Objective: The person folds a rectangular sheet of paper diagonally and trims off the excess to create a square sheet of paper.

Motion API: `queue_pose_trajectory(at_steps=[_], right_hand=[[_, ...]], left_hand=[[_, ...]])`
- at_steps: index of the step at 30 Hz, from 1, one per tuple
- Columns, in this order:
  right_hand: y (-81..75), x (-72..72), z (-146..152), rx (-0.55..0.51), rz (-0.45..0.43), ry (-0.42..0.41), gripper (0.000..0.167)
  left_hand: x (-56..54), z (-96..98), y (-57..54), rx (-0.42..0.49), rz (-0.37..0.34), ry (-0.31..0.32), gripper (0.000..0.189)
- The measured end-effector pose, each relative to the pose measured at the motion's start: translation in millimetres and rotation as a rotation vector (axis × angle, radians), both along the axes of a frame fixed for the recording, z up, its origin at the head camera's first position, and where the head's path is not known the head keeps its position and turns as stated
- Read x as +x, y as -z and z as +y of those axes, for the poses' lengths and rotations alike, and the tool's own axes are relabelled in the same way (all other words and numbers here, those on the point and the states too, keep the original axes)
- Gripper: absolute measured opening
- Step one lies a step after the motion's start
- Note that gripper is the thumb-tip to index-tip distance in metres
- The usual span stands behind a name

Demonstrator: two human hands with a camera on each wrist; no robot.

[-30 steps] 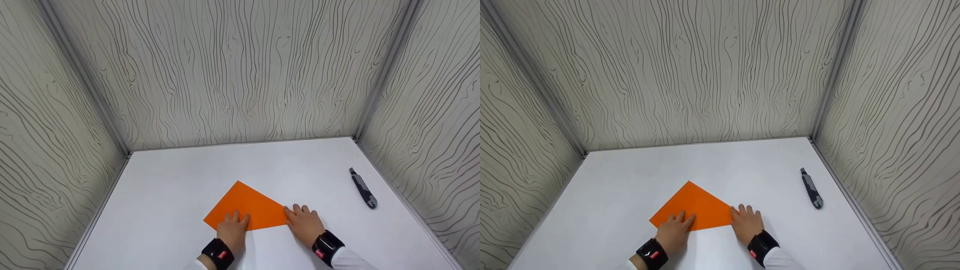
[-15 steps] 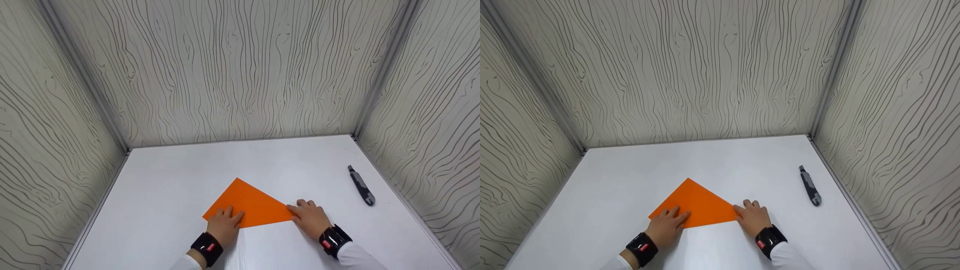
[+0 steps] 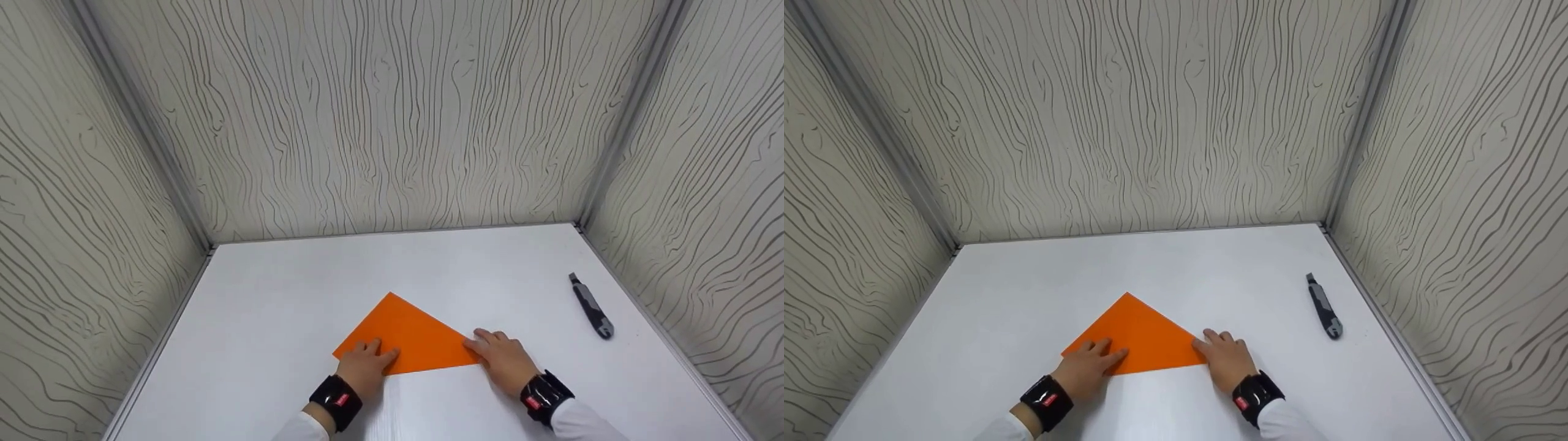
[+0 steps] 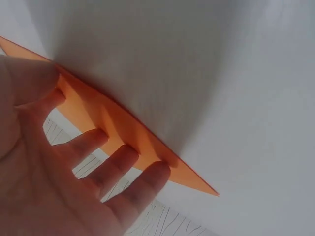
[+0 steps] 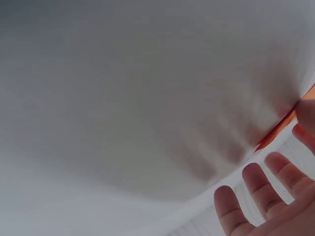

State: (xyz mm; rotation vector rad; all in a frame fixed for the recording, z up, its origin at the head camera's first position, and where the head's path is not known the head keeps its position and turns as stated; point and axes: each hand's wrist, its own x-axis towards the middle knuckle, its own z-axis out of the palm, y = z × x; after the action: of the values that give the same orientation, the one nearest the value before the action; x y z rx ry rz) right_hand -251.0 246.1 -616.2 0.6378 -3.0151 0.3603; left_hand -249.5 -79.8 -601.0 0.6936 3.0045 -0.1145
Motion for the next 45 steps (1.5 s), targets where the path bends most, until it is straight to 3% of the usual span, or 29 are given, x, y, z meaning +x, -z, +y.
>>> queue_pose_trajectory(at_steps=[4,8,15,20,26,34,39,45], right_hand=[[-3.7,3.5,-9.7,0.023,-0.057,-0.122,0.052],[-9.5,9.5,-20.9,0.036,-0.134,-0.175,0.043],[-16.6,20.3,-34.2,0.095,-0.153,-0.169,0.042],[-13.9,29.1,-43.3,0.158,-0.097,-0.149,0.029],[-16.6,40.3,-57.4,0.185,-0.132,-0.084,0.019],[-17.2,55.0,-64.3,0.186,-0.138,-0.105,0.018],[-21.4,51.8,-61.5,0.186,-0.169,-0.115,0.022],[-26.8,26.5,-50.7,0.108,-0.226,-0.181,0.024]], left_hand=[[-4.2,-0.5,-0.4,0.017,-0.024,0.022,0.056],[-7.0,-1.9,0.8,0.060,-0.038,0.038,0.055],[-8.4,4.1,10.0,0.109,0.014,-0.006,0.048],[-3.8,17.9,9.7,0.104,0.078,0.025,0.029],[-2.1,32.6,3.7,0.185,0.013,0.017,0.030],[-6.7,43.8,7.9,0.217,-0.012,-0.015,0.029],[-4.0,49.9,9.0,0.194,-0.036,-0.046,0.046],[-6.3,55.9,9.3,0.133,-0.064,-0.056,0.081]])
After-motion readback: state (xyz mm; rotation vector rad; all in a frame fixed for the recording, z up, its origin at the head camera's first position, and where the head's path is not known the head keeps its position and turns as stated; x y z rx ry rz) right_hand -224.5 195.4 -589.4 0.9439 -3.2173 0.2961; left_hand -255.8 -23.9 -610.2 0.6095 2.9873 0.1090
